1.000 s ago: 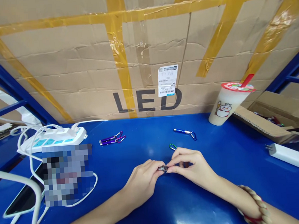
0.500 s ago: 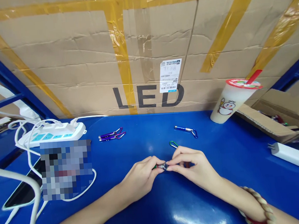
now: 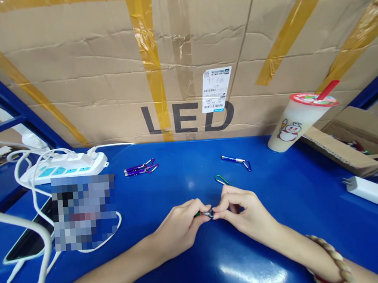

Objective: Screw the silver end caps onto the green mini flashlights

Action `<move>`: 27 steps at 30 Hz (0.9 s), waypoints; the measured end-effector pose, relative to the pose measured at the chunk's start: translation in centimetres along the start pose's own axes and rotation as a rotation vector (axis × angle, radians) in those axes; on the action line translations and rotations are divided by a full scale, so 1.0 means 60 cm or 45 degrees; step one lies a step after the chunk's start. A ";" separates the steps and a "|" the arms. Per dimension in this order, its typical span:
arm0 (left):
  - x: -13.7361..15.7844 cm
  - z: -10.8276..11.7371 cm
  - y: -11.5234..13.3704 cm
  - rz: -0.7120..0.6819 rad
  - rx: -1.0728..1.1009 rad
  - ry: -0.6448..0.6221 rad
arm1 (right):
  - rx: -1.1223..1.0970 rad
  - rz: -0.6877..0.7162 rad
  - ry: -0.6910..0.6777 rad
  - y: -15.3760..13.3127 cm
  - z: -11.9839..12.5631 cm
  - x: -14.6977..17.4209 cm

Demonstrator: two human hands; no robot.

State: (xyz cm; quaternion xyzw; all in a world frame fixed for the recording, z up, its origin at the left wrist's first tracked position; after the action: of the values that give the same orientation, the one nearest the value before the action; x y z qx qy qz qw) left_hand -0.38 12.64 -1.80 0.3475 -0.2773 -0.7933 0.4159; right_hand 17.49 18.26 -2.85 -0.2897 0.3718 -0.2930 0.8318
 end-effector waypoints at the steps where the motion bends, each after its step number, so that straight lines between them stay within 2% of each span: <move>1: 0.001 -0.001 0.001 -0.022 -0.002 0.006 | 0.000 -0.004 -0.006 -0.001 0.001 0.002; 7: 0.003 -0.006 -0.004 -0.265 -0.125 0.059 | 0.039 -0.093 -0.086 -0.012 0.003 0.006; 12: 0.003 -0.009 -0.010 -0.351 -0.184 0.127 | 0.083 -0.177 -0.100 -0.019 0.002 0.006; 16: 0.003 -0.011 -0.009 -0.356 -0.181 0.176 | 0.045 -0.258 -0.132 -0.019 0.000 0.006; 22: 0.000 -0.010 -0.010 -0.345 -0.202 0.161 | -0.025 -0.315 -0.190 -0.013 -0.001 0.004; 27: 0.000 -0.009 -0.012 -0.214 -0.167 0.096 | -0.069 -0.360 -0.235 -0.010 0.009 -0.003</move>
State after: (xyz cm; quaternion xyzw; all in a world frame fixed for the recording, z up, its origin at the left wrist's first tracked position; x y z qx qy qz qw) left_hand -0.29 12.89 -2.68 0.3712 -0.1788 -0.8282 0.3798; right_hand 17.63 18.15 -2.06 -0.3872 0.2573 -0.3690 0.8048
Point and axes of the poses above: each hand's wrist, its own x-axis away from the middle knuckle, its own z-axis out of the back of the hand, y = z × x, the point moved 1 cm from there along -x, towards the middle knuckle, and after that the axes turned 9 degrees about x, right-handed, at the moved point
